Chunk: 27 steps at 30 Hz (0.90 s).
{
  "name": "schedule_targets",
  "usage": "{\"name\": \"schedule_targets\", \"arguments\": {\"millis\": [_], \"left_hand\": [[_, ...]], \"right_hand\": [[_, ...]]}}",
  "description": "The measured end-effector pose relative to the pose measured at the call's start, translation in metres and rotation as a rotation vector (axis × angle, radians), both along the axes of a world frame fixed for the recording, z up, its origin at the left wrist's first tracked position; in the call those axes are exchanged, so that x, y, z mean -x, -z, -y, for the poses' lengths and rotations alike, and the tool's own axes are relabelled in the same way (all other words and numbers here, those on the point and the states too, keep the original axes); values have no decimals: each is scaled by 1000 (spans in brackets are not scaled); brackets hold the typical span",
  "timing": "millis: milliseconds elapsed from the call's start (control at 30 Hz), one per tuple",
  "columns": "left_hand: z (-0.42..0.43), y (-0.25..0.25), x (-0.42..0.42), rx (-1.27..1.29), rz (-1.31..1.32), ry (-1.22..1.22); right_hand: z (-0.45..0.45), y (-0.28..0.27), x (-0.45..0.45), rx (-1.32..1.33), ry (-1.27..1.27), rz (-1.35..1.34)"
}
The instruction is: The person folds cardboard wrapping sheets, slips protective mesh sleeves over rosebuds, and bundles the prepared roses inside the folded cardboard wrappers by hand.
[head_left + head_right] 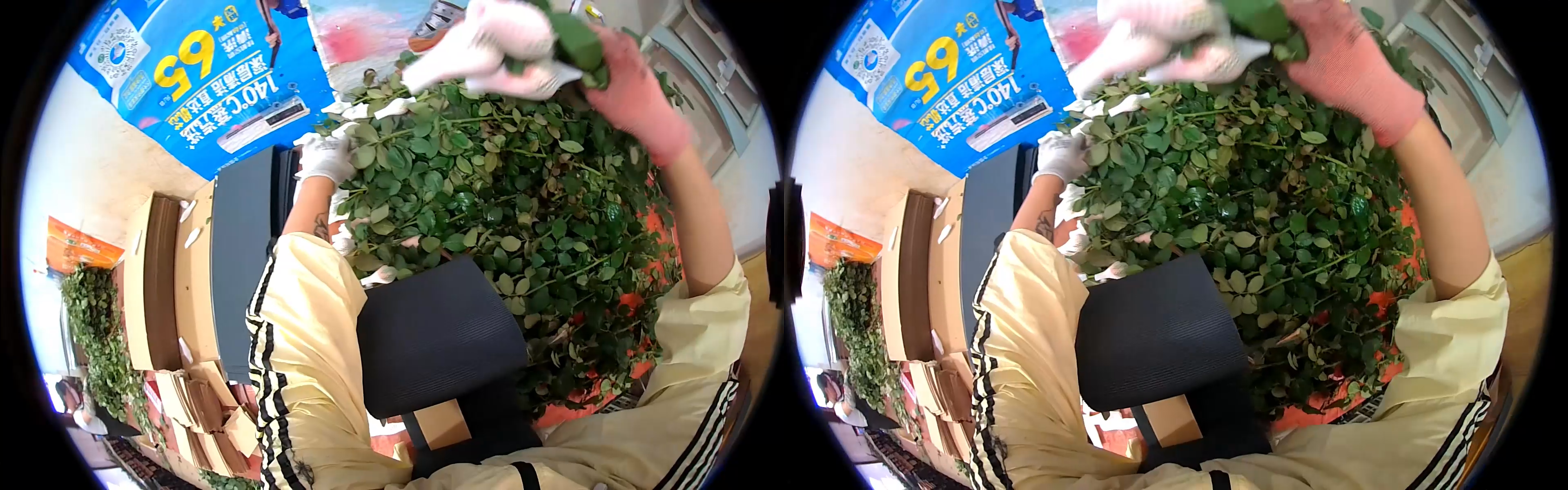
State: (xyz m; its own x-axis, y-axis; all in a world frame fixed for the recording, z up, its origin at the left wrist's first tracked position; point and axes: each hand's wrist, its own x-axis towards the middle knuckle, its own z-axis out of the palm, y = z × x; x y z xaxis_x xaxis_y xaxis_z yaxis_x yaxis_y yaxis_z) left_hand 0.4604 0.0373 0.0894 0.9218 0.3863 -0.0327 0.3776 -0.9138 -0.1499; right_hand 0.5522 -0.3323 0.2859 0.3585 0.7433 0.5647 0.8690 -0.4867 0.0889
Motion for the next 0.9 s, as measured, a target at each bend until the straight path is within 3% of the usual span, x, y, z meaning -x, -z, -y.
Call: {"name": "schedule_targets", "arguments": {"millis": [67,100,167,233,267,333,400,433,467,533,600,633,667,733,800,833,867,900], "left_hand": [[-5,6,2,136,-7,6],[-12,9,6,362,54,38],[-51,16,-2,617,-43,342],[-25,-50,23,1142,-182,147],[-19,-68,34,1019,-213,368],[-16,-91,47,704,-258,795],[15,-109,70,1166,-269,240],[14,-93,74,1503,-144,359],[5,-84,76,1666,-212,129],[11,-88,87,1474,-118,310],[26,-94,99,1049,10,562],[29,-96,98,582,197,1208],[35,-95,104,1026,-25,675],[80,-134,137,2079,51,414],[63,-133,153,2012,280,369],[62,-138,170,1924,389,386],[62,-140,189,1836,492,406],[62,-143,213,1784,524,410]], "right_hand": [[-6,5,2,96,-76,60],[-11,5,14,155,-69,92],[-22,13,26,253,-156,96],[-37,35,26,361,-280,16],[-46,46,31,433,-308,-43],[-66,77,31,256,-515,-77],[-93,93,47,246,-430,-82],[-104,93,59,287,-345,-116],[-112,107,62,306,-272,-74],[-120,113,69,486,-245,-219],[-121,132,62,519,-263,-268],[-121,121,61,569,-227,-415],[-113,109,60,563,-214,-400],[-85,80,62,483,-217,-454],[-38,62,47,194,-203,-306],[-10,59,39,-185,-257,50],[16,27,27,-252,-190,-203],[43,0,26,-515,45,-416]]}}
